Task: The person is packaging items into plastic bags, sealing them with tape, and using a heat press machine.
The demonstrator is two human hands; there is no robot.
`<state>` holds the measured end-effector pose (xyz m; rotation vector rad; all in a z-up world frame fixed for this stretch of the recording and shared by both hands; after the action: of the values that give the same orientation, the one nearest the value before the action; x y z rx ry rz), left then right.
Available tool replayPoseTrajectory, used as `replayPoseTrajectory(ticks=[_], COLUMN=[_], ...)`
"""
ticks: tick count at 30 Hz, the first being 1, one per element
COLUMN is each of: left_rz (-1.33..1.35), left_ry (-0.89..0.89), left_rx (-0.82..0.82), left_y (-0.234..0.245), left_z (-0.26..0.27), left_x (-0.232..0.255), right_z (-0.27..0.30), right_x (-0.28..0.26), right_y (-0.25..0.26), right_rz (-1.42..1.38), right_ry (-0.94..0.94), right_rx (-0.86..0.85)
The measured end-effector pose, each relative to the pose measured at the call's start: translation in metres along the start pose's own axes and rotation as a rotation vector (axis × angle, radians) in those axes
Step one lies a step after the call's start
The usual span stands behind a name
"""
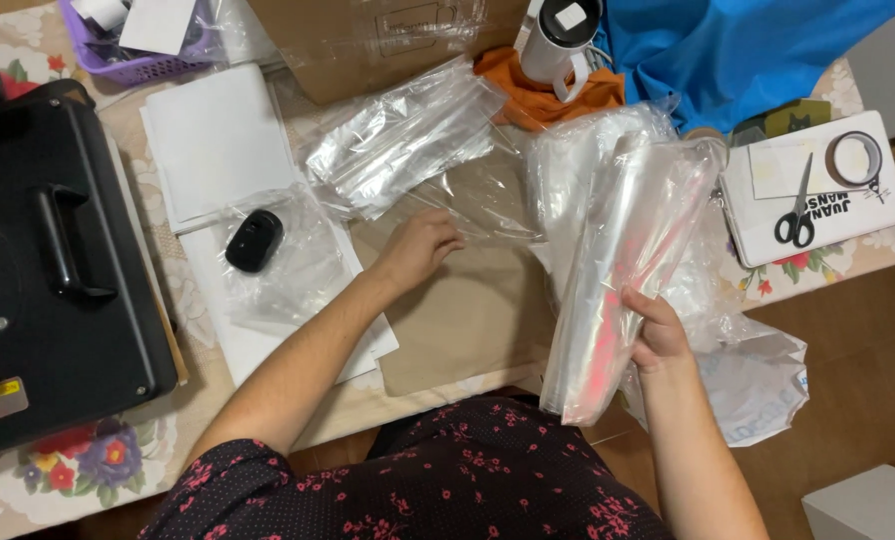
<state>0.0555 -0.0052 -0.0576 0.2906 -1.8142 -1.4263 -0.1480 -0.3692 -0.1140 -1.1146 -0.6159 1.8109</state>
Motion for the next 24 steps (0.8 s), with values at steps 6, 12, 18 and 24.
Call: replayPoseTrajectory(ticks=[6,12,18,24], left_rz=[0.391,1.324,0.775,-0.545], left_ry=[-0.036,-0.109,0.171,-0.066], left_rx=[-0.324,-1.005,-0.862,-0.381], left_y=[0.115,0.162,0.142,0.009], left_z=[0.038,0.071,-0.027,-0.113], left_x=[0.064,0.047,-0.038,-0.102], right_z=[0.01,0.038,0.023,0.037], right_x=[-0.012,-0.03,-0.018,0.018], right_y=[-0.018,0.0,0.095,0.026], right_rz=[-0.015,-0.059,-0.137,-0.153], right_ry=[0.019,0.093,0.112,0.081], right_rx=[-0.05,-0.169,-0.208,-0.114])
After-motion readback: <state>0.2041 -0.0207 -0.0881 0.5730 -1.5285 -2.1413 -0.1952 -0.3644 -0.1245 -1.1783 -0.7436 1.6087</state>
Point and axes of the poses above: each hand's wrist, its own z-axis away from the middle knuckle, its own y-axis out of the back of the hand, x = y × z, the point moved 1 cm from there along -z, towards the middle knuckle, and after that the axes turned 15 degrees about -z, right-handed, at the moved point
